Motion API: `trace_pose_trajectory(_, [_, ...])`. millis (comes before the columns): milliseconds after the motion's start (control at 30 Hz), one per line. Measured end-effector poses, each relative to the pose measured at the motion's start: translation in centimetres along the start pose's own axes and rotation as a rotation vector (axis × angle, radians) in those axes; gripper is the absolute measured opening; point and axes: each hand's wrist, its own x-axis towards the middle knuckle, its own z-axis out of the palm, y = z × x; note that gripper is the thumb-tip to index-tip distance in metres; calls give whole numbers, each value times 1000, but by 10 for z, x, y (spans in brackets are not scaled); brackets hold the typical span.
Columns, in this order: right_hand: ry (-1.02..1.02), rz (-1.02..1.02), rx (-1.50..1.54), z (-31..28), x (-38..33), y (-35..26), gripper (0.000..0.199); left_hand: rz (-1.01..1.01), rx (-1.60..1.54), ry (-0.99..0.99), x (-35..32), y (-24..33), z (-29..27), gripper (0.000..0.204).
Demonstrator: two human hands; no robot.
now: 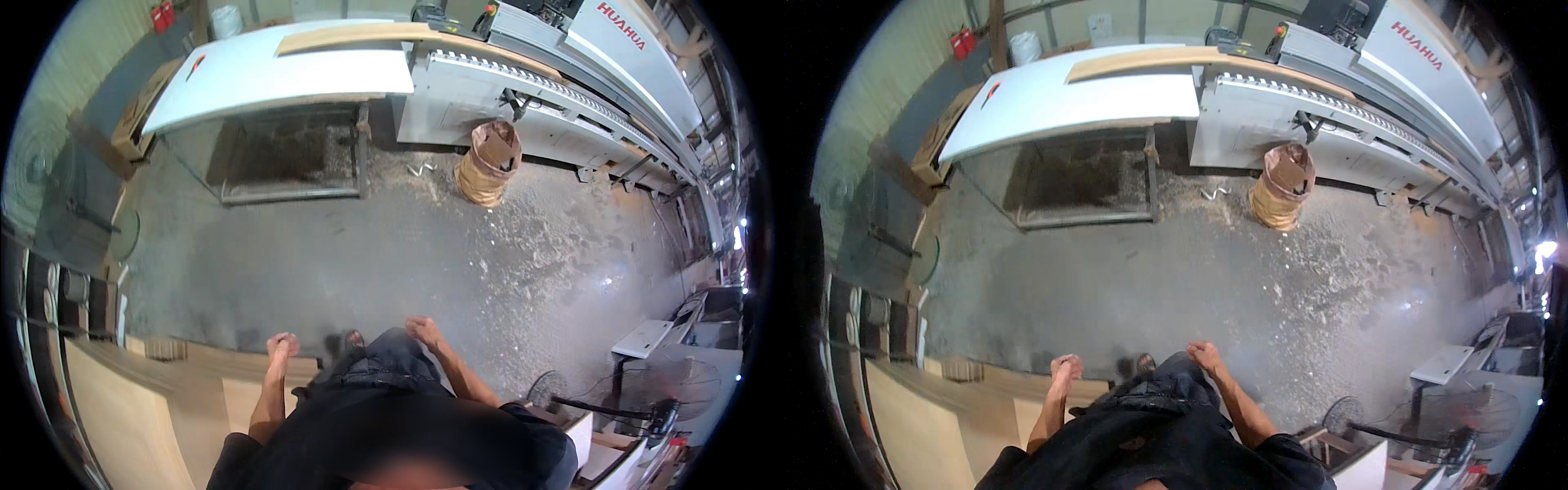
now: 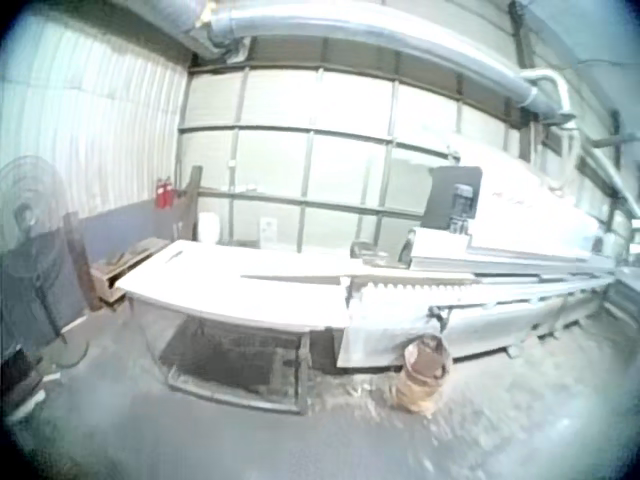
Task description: The person picks up a wooden board by hand and feeds it into the conveyor belt of a woodworking machine, then moves the board to a stack of similar boards.
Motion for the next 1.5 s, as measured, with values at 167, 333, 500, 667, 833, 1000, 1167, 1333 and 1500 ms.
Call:
trace_pose_trajectory(167, [32, 8, -1, -18, 99, -82, 39, 14, 125, 35, 106, 115, 75, 27])
trace_pose_trajectory(333, [57, -248, 31, -24, 244, -150, 40, 51, 190, -36, 186, 147, 125, 26])
trace_pose_trajectory(500, [-1, -382, -11, -52, 339, -322, 42, -89, 156, 31, 229, 198, 158, 12])
trace_pose_trajectory(667, [13, -516, 291, -69, 422, -510, 47, 194, 18, 45, 271, 321, 189, 30])
trace_pose_trajectory(833, [167, -545, 684, -78, 557, -623, 48, 294, 73, -1, 346, 456, 232, 37])
trace_pose_trajectory(1000, [363, -436, 780, -95, 657, -678, 50, 375, 102, -192, 442, 571, 265, 35])
trace_pose_trajectory(1167, [610, -501, 852, -100, 674, -695, 44, 357, 55, -349, 541, 652, 300, 34])
trace_pose_trajectory(1333, [678, -467, 913, -122, 680, -675, 34, 329, 36, -524, 614, 703, 353, 36])
trace_pose_trajectory(1500, [817, -456, 1001, -153, 664, -677, 27, 243, -73, -621, 642, 726, 397, 37])
